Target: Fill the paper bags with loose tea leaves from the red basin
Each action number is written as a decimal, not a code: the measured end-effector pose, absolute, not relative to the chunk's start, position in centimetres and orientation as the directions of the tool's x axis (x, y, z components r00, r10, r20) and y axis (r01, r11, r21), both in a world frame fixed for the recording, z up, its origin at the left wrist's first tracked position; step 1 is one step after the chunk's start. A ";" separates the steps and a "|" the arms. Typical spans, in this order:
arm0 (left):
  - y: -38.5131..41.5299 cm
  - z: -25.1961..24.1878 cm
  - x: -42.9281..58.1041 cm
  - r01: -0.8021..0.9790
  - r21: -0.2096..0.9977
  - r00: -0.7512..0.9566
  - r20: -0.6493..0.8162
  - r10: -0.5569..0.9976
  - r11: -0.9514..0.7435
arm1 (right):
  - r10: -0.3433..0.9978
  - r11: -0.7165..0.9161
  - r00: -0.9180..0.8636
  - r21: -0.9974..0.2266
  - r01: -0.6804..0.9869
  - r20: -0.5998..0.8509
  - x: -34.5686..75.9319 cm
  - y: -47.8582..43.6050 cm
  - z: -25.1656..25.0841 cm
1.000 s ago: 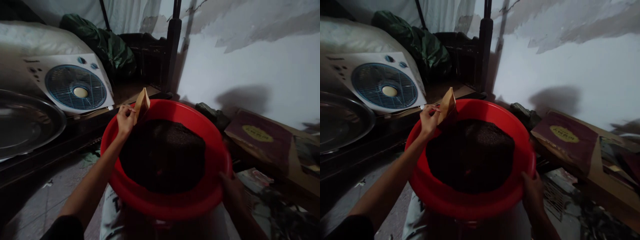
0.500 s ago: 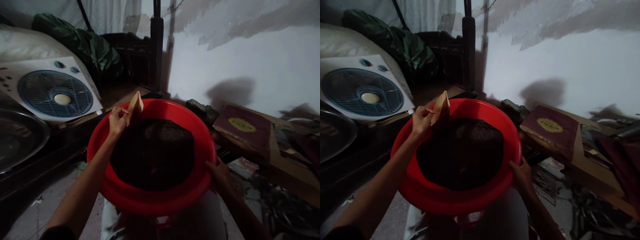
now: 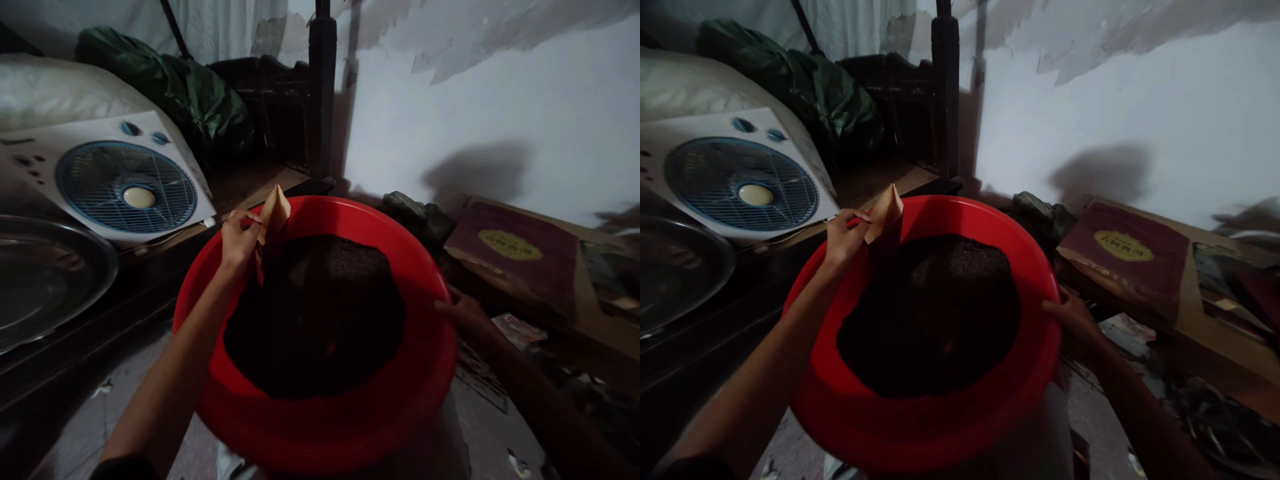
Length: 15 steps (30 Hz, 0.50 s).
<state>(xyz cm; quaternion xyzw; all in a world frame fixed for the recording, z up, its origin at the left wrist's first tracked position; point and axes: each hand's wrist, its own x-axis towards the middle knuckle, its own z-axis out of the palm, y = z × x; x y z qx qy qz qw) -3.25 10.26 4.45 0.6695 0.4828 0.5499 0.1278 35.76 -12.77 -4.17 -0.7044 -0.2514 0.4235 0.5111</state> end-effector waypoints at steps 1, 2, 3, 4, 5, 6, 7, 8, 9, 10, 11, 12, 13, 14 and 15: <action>10.2 4.5 -3.4 0.501 0.704 -0.079 0.616 0.784 -0.503 | 0.794 -0.359 0.503 -0.931 -0.067 -0.342 35.7 -12.7 -4.1; 10.2 4.5 -3.5 0.493 0.709 -0.086 0.617 0.782 -0.505 | 0.795 -0.373 0.496 -0.926 -0.053 -0.349 35.5 -12.7 -4.1; 10.1 4.4 -3.6 0.482 0.715 -0.090 0.616 0.783 -0.507 | 0.795 -0.392 0.491 -0.919 -0.036 -0.357 35.4 -12.7 -4.1; 10.0 4.3 -3.7 0.466 0.720 -0.087 0.615 0.783 -0.514 | 0.792 -0.406 0.494 -0.914 -0.013 -0.359 35.2 -12.6 -4.2; 9.9 4.1 -3.8 0.446 0.724 -0.076 0.617 0.783 -0.527 | 0.785 -0.416 0.510 -0.909 0.013 -0.352 35.0 -12.6 -4.2; 9.7 3.9 -3.9 0.425 0.724 -0.054 0.620 0.783 -0.544 | 0.775 -0.426 0.532 -0.904 0.039 -0.342 34.7 -12.5 -4.3; 9.4 3.7 -3.9 0.406 0.722 -0.027 0.622 0.782 -0.560 | 0.762 -0.440 0.553 -0.896 0.060 -0.337 34.4 -12.5 -4.3; 9.1 3.5 -3.9 0.391 0.721 0.001 0.622 0.783 -0.573 | 0.746 -0.451 0.578 -0.890 0.072 -0.331 34.1 -12.4 -4.3; 8.7 3.3 -3.9 0.381 0.720 0.027 0.619 0.785 -0.580 | 0.725 -0.458 0.608 -0.886 0.077 -0.322 33.7 -12.4 -4.2; 8.3 3.1 -4.0 0.377 0.720 0.047 0.613 0.789 -0.582 | 0.698 -0.462 0.646 -0.883 0.077 -0.309 33.4 -12.4 -4.1; 7.9 3.1 -4.0 0.380 0.720 0.061 0.607 0.792 -0.581 | 0.663 -0.470 0.686 -0.880 0.071 -0.299 33.0 -12.4 -4.0; 7.5 3.1 -4.1 0.386 0.718 0.072 0.603 0.794 -0.580 | 0.622 -0.476 0.729 -0.878 0.061 -0.287 32.7 -12.5 -3.9; 7.1 3.2 -4.2 0.391 0.713 0.081 0.602 0.794 -0.581 | 0.582 -0.482 0.766 -0.875 0.054 -0.273 32.4 -12.6 -3.9; 6.8 3.3 -4.3 0.395 0.709 0.089 0.604 0.792 -0.585 | 0.560 -0.484 0.790 -0.872 0.068 -0.249 32.2 -12.8 -4.0; 6.4 3.4 -4.5 0.396 0.706 0.096 0.603 0.792 -0.587 | 0.552 -0.484 0.802 -0.871 0.084 -0.229 32.1 -12.9 -4.1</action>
